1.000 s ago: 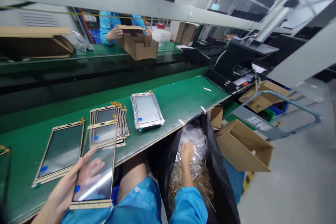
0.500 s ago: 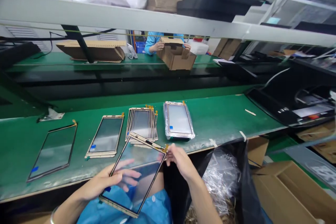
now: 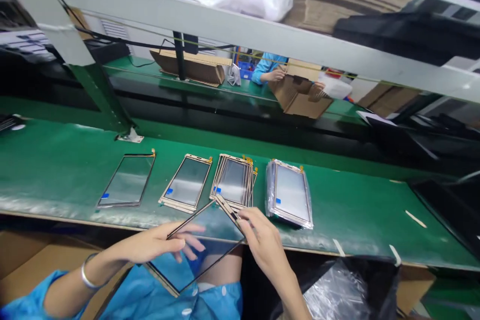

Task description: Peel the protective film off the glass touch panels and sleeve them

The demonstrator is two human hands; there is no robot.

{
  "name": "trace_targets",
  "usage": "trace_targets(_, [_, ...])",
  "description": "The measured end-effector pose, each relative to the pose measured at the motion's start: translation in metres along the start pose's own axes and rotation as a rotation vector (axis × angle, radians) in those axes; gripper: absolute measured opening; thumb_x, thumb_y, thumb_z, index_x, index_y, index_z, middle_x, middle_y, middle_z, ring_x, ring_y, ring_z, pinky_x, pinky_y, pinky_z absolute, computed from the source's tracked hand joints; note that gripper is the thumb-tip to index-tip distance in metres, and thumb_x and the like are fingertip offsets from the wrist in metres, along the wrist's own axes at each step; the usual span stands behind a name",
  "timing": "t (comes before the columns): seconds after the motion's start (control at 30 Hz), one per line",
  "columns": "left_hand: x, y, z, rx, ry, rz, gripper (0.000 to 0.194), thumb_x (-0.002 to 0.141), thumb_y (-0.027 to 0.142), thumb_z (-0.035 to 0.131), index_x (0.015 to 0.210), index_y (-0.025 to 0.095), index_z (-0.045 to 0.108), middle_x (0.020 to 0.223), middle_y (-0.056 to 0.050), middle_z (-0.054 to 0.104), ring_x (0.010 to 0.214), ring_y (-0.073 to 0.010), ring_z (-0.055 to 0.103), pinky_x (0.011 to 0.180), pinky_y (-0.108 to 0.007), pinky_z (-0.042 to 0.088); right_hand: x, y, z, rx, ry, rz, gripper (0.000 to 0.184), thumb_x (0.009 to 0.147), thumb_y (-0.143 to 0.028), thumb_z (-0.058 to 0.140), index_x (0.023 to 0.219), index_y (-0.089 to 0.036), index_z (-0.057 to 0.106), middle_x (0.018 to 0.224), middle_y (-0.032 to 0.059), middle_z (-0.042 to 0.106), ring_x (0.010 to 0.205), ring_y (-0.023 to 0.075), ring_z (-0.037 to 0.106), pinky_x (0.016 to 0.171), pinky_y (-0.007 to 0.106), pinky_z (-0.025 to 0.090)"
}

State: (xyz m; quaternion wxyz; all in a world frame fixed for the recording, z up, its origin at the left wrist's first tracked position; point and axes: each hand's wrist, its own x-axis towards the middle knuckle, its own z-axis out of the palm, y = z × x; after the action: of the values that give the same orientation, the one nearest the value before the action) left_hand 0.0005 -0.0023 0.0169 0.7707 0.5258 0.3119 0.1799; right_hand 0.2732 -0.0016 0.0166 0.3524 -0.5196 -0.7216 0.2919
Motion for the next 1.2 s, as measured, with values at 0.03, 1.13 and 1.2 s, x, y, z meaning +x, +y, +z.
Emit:
trace_targets(0.03, [-0.003,0.004,-0.001,0.041,-0.013,-0.012,0.043,0.09,0.035,0.053,0.131,0.023,0.053,0.115,-0.014,0.067,0.098,-0.0237,0.066,0.077,-0.033,0.052,0.006,-0.007,0.0,-0.012,-0.017,-0.049,0.02,0.091,-0.031,0.049,0.098,-0.019,0.064,0.094,0.0068,0.064,0.085,0.0178,0.06,0.075,0.029,0.049])
trace_targets(1.13, [0.0,-0.006,-0.011,0.067,-0.192,-0.037,0.046,0.091,0.04,0.052,0.133,0.022,0.047,0.118,-0.015,0.065,0.096,-0.0208,0.067,0.071,-0.028,0.052,0.025,-0.035,-0.008,-0.143,0.026,-0.364,0.007,0.09,-0.014,0.05,0.088,-0.02,0.052,0.084,0.0034,0.056,0.075,0.0145,0.054,0.064,0.026,0.046])
trace_targets(1.2, [-0.002,-0.005,-0.01,0.104,-0.182,-0.034,0.048,0.091,0.041,0.052,0.134,0.023,0.046,0.118,-0.014,0.065,0.095,-0.0206,0.067,0.07,-0.027,0.052,0.031,-0.04,-0.01,-0.156,-0.061,-0.372,0.008,0.091,-0.014,0.049,0.086,-0.02,0.052,0.084,0.0036,0.054,0.077,0.0147,0.054,0.067,0.027,0.046])
